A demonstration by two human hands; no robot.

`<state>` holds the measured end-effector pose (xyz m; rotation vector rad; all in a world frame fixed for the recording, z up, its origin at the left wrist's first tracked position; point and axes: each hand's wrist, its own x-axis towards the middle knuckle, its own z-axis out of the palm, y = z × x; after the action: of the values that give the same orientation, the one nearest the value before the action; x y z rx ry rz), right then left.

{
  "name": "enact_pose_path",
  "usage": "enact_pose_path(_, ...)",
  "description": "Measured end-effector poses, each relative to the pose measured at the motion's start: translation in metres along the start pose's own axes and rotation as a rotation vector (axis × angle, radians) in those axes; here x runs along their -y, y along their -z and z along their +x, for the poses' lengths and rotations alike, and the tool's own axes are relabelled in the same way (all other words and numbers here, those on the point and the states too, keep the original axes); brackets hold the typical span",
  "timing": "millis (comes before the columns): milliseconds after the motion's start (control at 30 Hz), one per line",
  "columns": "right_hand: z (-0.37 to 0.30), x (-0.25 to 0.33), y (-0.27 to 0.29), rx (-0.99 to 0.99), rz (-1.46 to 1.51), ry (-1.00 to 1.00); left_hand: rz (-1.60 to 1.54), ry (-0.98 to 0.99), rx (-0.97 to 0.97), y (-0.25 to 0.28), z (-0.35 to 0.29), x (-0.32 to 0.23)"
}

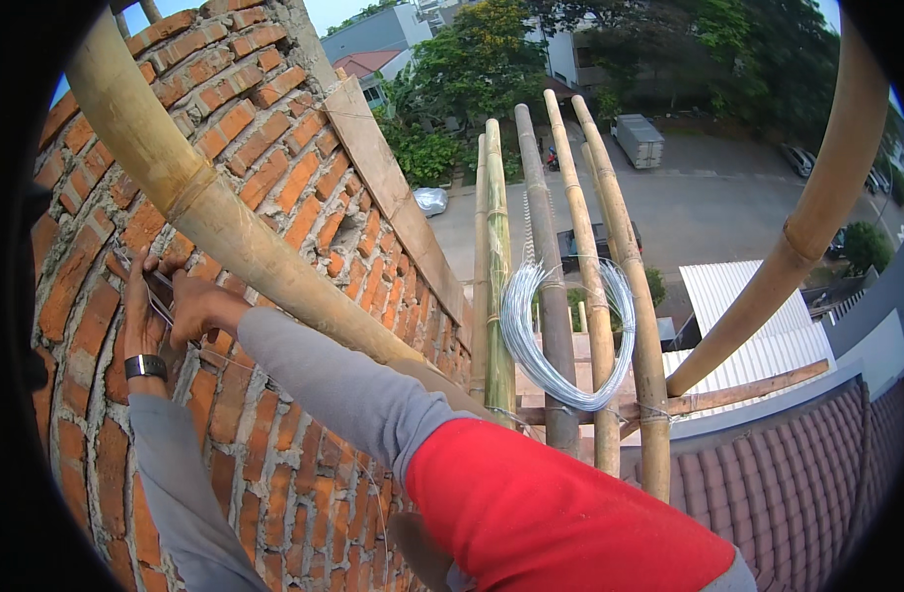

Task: The person secures bamboo scaffolding to a brick wall using wire and pliers. They cut wire, wrap it around bamboo poles, and twist it tight. Then they use a hammer to drive nails into the brick wall and attach wire to the wall, completing the fastening.

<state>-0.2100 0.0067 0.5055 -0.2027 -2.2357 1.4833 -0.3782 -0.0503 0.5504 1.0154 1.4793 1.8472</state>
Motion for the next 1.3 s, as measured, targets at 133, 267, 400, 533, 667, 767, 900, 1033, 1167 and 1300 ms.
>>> enact_pose_path(133, -0.018, 0.003, -0.066, -0.843, -0.707, -0.06, 0.132, -0.006, -0.189, 0.004, 0.015, -0.001)
enact_pose_path(267, 0.024, -0.035, -0.078, -0.659, -0.514, 0.097, 0.244, 0.006, -0.223, 0.005, 0.009, -0.006)
enact_pose_path(400, 0.033, -0.055, -0.046, -0.254, 0.119, 0.189, 0.002, -0.089, -0.114, -0.004, -0.007, -0.006)
enact_pose_path(533, 0.01, -0.04, -0.017, 0.265, 0.981, 0.011, -0.523, -0.088, 0.362, -0.006, 0.003, -0.002)
enact_pose_path(667, 0.006, -0.024, -0.022, 0.146, 0.525, 0.09, -0.331, -0.087, 0.221, 0.026, 0.025, 0.002)
enact_pose_path(767, 0.013, -0.015, -0.055, -0.361, 0.081, 0.189, -0.134, -0.029, -0.135, 0.043, 0.054, 0.007)
enact_pose_path(900, 0.019, -0.005, -0.083, -0.457, -0.009, -0.071, 0.288, -0.004, -0.426, 0.037, 0.066, 0.007)
enact_pose_path(1033, 0.025, -0.023, -0.057, -0.195, 0.051, 0.027, 0.533, -0.031, -0.317, 0.015, 0.023, -0.006)
enact_pose_path(1167, 0.017, -0.045, -0.03, 0.645, 1.246, 0.01, -0.087, 0.138, 0.105, -0.001, -0.018, -0.014)
enact_pose_path(1300, 0.0, -0.023, -0.017, 0.544, 0.946, -0.09, -0.485, 0.11, 0.252, -0.014, -0.014, -0.008)
